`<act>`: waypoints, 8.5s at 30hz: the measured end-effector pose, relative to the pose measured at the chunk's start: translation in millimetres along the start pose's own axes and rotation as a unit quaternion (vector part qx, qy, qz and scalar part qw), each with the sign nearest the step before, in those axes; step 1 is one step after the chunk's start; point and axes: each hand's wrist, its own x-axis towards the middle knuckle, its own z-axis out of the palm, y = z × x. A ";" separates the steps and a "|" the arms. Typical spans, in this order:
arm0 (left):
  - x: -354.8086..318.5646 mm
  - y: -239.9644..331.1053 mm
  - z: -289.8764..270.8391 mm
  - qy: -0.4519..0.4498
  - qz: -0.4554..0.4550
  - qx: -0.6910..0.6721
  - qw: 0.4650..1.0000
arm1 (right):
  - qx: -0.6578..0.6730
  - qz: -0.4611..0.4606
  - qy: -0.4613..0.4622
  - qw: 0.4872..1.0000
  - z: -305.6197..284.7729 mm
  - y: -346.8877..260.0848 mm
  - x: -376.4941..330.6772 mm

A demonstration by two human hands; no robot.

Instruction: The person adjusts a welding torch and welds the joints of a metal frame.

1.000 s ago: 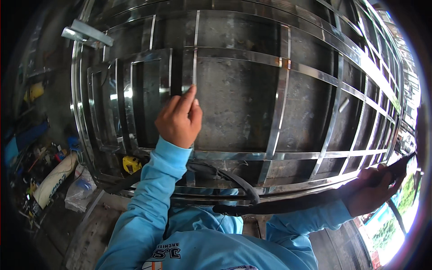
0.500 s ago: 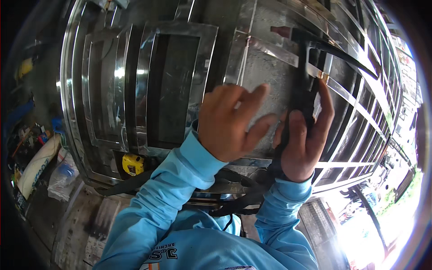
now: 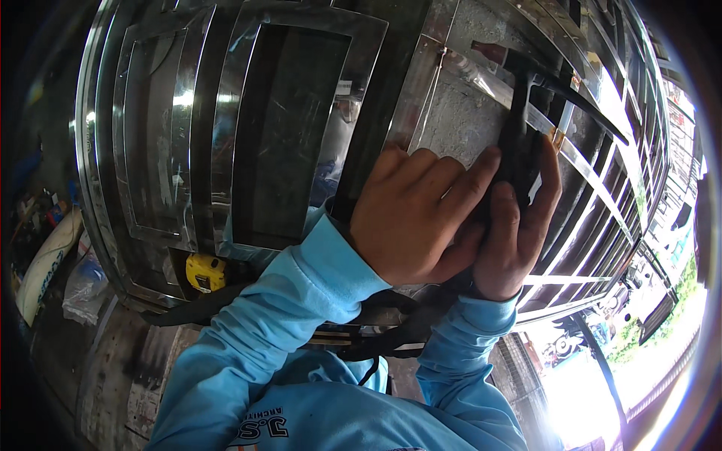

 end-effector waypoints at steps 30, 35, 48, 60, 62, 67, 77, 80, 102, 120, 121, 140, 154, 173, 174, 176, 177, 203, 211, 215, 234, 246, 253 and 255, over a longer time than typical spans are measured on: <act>-1.5 -0.7 0.5 -0.018 -0.021 -0.011 1.000 | -0.010 -0.012 -0.057 0.998 -6.0 11.6 5.5; -1.3 -0.7 -0.2 -0.021 -0.020 -0.005 1.000 | -0.038 -0.020 -0.080 0.996 -8.6 12.6 4.9; -1.4 -1.1 0.3 -0.012 -0.016 -0.010 1.000 | -0.030 -0.034 -0.062 0.997 -7.0 15.0 6.1; -2.7 -3.0 0.9 -0.007 -0.015 -0.004 1.000 | -0.025 -0.021 -0.061 0.998 -3.8 12.4 6.5; -1.1 -1.7 1.9 -0.005 -0.014 -0.009 1.000 | -0.021 -0.015 -0.057 0.998 -4.9 11.7 7.5; -1.2 -2.3 1.7 -0.006 -0.014 -0.011 1.000 | -0.025 -0.034 -0.062 0.997 -6.1 12.6 8.5; -1.8 -1.4 -1.8 -0.028 -0.024 -0.013 0.999 | -0.016 -0.034 -0.048 0.998 -2.9 14.8 7.0; -1.9 -1.6 -2.3 -0.030 -0.025 -0.013 0.999 | -0.023 -0.008 -0.061 0.998 -6.7 13.2 5.0; 0.6 -1.4 -0.8 -0.015 -0.025 -0.020 0.999 | -0.018 -0.048 -0.017 0.999 -0.3 9.1 5.2; -0.8 -3.5 -1.8 0.020 -0.015 -0.020 0.999 | -0.027 -0.070 0.015 0.997 -2.2 1.3 2.1; 0.2 -2.5 -1.3 0.020 -0.014 -0.021 0.999 | -0.039 -0.069 0.008 0.997 -5.1 2.3 2.8; 4.6 -9.9 3.3 -0.008 0.019 -0.028 0.999 | -0.010 -0.096 -0.048 0.994 -11.7 8.2 3.8; 5.1 -2.5 3.4 -0.040 -0.027 -0.043 0.998 | 0.000 -0.204 -0.093 0.974 -19.8 31.4 14.3; 4.7 1.1 -7.2 -0.035 -0.019 -0.035 0.999 | -0.004 -0.122 -0.040 0.992 -8.4 6.7 0.8; 4.5 1.3 -8.4 -0.044 -0.019 -0.017 0.999 | -0.016 -0.133 -0.043 0.990 -8.4 8.5 2.1; 3.4 -0.6 -9.1 -0.037 -0.019 -0.012 0.999 | -0.009 -0.092 -0.053 0.994 -9.7 6.8 1.5; 2.7 -1.6 -9.4 -0.032 -0.018 -0.007 0.999 | -0.002 -0.050 -0.061 0.997 -10.4 5.8 1.3; 0.6 -1.7 -4.7 -0.041 -0.037 -0.020 0.998 | -0.004 -0.047 -0.102 0.994 -14.8 16.6 10.4; -0.6 -1.4 -4.5 -0.038 -0.039 -0.018 0.998 | -0.022 -0.062 -0.108 0.992 -15.5 20.3 11.5; -0.6 -1.5 -3.8 -0.033 -0.035 -0.017 0.999 | -0.021 -0.050 -0.117 0.992 -16.6 18.4 11.7; -0.4 -1.7 -4.0 -0.031 -0.035 -0.016 0.999 | -0.007 -0.048 -0.109 0.993 -13.7 20.3 11.2; -1.7 -2.9 -1.5 -0.028 -0.030 -0.017 0.999 | -0.007 -0.028 -0.103 0.994 -14.2 22.4 13.5; -1.8 -2.9 -2.2 -0.032 -0.030 -0.014 0.999 | -0.008 -0.014 -0.120 0.993 -17.7 22.9 14.6; -1.1 -2.4 -2.1 -0.033 -0.029 -0.019 0.999 | -0.054 -0.056 -0.108 0.991 -20.1 26.3 15.3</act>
